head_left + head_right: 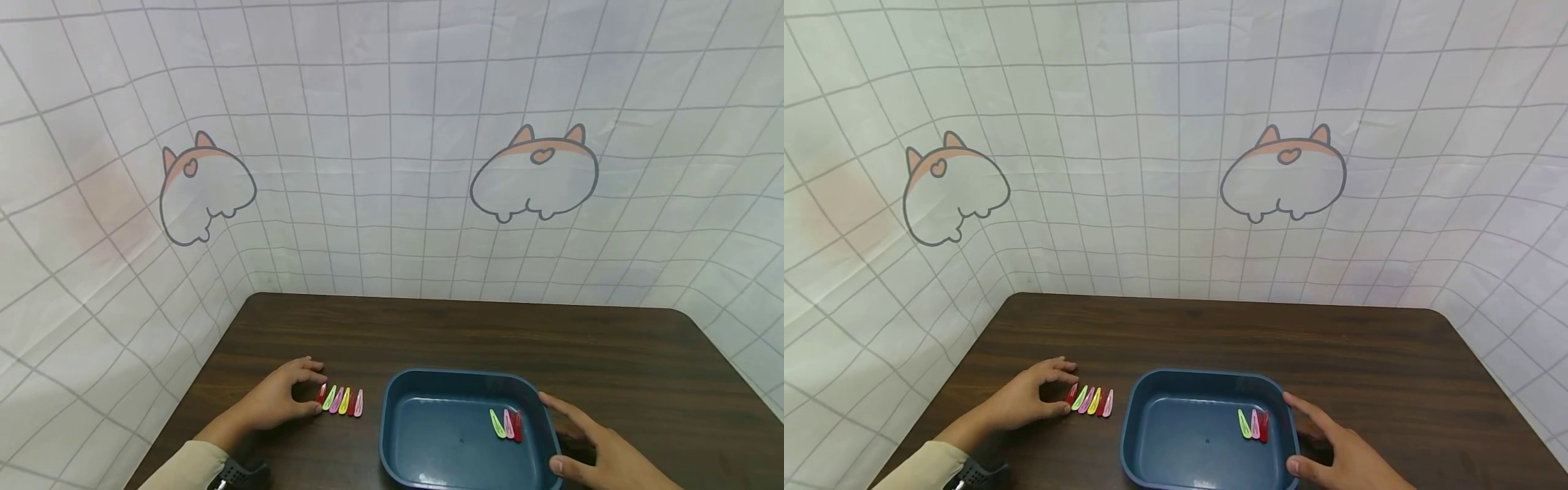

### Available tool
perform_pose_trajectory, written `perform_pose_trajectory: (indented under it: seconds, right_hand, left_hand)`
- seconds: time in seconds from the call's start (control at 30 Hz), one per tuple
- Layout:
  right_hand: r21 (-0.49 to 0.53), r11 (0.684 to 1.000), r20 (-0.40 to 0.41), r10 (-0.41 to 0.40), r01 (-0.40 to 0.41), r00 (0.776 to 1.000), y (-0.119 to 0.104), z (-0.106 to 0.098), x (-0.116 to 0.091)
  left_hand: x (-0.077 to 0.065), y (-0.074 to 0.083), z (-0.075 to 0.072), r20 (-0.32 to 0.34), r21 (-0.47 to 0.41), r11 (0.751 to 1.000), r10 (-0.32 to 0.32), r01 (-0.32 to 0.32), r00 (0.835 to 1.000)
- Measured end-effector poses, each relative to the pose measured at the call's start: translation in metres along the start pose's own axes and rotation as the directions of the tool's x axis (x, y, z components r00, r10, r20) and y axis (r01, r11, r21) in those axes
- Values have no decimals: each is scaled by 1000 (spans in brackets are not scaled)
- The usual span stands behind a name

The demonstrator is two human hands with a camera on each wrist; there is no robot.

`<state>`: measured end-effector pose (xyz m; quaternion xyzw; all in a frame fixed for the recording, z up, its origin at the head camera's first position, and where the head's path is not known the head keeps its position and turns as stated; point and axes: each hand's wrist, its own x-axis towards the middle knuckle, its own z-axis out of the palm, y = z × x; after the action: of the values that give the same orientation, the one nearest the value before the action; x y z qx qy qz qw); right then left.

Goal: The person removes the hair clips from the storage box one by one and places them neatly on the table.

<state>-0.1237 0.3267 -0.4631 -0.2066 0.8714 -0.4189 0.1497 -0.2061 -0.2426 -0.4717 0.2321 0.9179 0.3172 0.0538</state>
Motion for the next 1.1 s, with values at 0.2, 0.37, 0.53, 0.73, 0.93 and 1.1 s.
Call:
perform_pose_trajectory:
  seconds: [0.2, 0.37, 0.53, 0.73, 0.93, 1.1]
  right_hand:
    - [-4, 1000, 0, 7, -7, 1000, 0, 0, 0]
    - [-12, 1000, -7, 7, -7, 1000, 0, 1, 0]
    - [-17, 1000, -13, 10, -10, 1000, 0, 2, -1]
    - [-16, 1000, -8, 9, -9, 1000, 1, 3, -1]
    - [-9, 1000, -5, 3, -3, 1000, 0, 4, -2]
    - [-4, 1000, -3, 2, -2, 1000, -2, 4, -3]
  left_hand:
    - [0, -2, 1, 7, 6, 1000, -6, 6, 1000]
    - [-1, -2, 2, 18, 17, 1000, -3, 3, 1000]
    - [-2, -2, 2, 25, 15, 1000, 1, -2, 1000]
    - [-2, 0, -2, 52, -5, 1000, -11, 11, 999]
    - [0, 2, -7, 50, 0, 1000, 1, -1, 999]
    - [4, 9, -8, -6, 18, 999, 41, -40, 999]
